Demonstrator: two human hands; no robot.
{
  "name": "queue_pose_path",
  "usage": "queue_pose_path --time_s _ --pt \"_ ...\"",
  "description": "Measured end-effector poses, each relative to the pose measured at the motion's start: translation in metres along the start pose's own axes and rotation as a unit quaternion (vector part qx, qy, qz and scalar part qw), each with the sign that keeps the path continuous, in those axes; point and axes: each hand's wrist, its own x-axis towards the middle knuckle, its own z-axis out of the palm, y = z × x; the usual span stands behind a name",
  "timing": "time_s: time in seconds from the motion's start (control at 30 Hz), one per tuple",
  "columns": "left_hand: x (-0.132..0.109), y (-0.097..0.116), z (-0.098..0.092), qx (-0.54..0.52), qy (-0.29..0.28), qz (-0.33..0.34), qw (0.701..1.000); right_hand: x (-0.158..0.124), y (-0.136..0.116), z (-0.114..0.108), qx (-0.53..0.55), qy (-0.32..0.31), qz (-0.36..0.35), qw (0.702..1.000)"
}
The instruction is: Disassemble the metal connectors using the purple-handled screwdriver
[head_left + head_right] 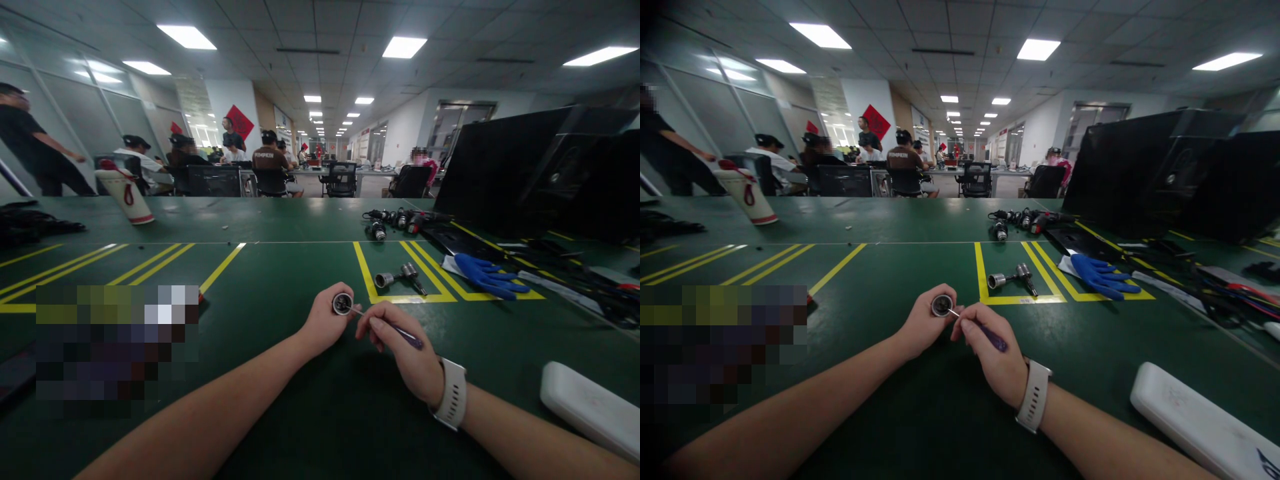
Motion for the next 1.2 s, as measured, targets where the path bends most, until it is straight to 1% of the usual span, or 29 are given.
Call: queue_pose_path --time_s 0.2,0.3,0.57,0.67,0.87,1.0,1.2 --pt "-0.0004 0.0008 0.0006 0.042 0.011 0.001 0.999 -0.0008 -0.0005 -0.0001 -0.018 0.006 -0.005 1.0" --pt "-0.0003 0.0009 0.0003 0.05 0.011 0.004 0.999 0.0004 0.0012 -0.0006 -0.008 0.008 0.005 1.0" --pt "0.0001 0.0009 -0.0004 0.024 0.008 0.001 1.0 0.0063 0.0071 -0.0009 0.122 0.019 0.052 0.991" --pt "0.0004 -0.0009 0.0 0.02 0.006 -0.001 1.0 0.0061 0.0054 -0.0002 0.147 0.021 0.065 0.987" --pt "0.0003 -0.0029 0.0003 0.041 0.011 0.01 0.999 0.0039 0.0048 -0.0005 0.111 0.032 0.052 0.992" --pt "-0.0002 -0.0019 0.0002 0.057 0.016 0.014 0.998 0.0037 0.0049 -0.002 0.094 0.031 0.057 0.993" --pt "0.0004 0.0005 0.0003 0.053 0.019 0.01 0.998 0.0049 0.0041 -0.0022 0.133 0.021 0.07 0.988"
